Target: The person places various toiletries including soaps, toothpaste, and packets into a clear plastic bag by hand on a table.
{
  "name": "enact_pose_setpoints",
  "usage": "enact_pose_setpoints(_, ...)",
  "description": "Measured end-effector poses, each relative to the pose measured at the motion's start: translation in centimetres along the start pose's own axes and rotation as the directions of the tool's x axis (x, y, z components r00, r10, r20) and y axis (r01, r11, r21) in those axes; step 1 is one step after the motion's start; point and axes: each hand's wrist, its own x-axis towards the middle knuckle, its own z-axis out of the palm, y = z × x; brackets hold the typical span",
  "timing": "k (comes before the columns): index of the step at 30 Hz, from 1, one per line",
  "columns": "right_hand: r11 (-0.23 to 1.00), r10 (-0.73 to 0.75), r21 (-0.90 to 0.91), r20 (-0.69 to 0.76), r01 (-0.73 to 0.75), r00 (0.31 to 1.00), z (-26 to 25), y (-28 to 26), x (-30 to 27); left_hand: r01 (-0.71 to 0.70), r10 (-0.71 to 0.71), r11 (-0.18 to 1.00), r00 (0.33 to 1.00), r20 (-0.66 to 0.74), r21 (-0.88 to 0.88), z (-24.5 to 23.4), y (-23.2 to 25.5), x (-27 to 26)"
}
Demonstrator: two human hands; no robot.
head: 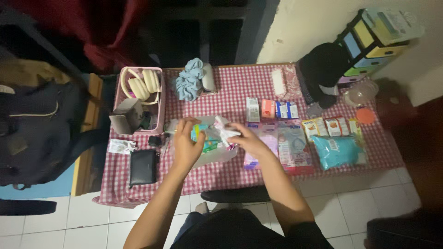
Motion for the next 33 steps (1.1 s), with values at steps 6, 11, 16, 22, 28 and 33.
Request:
enact_pose_setpoints(6,0.801,-0.572,-0.345,-0.200,0.489,0.795,-1.3,-6.7,-5.3,0.443,-0.283,0.737,0.888,0.363,-0.510,6.7,2.5,0.9)
enact_pose_setpoints(11,0.539,-0.787,-0.709,-0.231,0.455,0.572,-0.6,-7.0,-6.9,0.469,-0.189,0.558,0.875,0.446,-0.685,13.1,5.0,0.9)
enact_pose_setpoints(16,0.455,-0.789,-0.774,-0.122,0.440,0.602,-1.7,-6.4,-7.7,0.412,-0.239,0.601,0.910,0.338,-0.685,16.7,4.4,0.9)
enact_pose_setpoints(22,0.534,-0.699,-0.759,-0.149,0.372,0.700,-4.5,-4.3,-7.4,0.413,-0.208,0.606,0.907,0.366,-0.680,18.8,3.8,0.0)
enact_pose_setpoints(28,0.806,-0.405,-0.552,-0.251,0.214,0.879,-9.0,1.1,-5.3,0.661,-0.312,0.624,0.699,0.643,-0.416,19.6,2.1,-1.1)
enact_pose_setpoints(33,0.987,-0.027,-0.156,-0.320,-0.025,0.947,-12.2,7.9,-2.4,0.444,-0.206,0.834,0.802,0.561,-0.328,17.5,-0.1,-2.9)
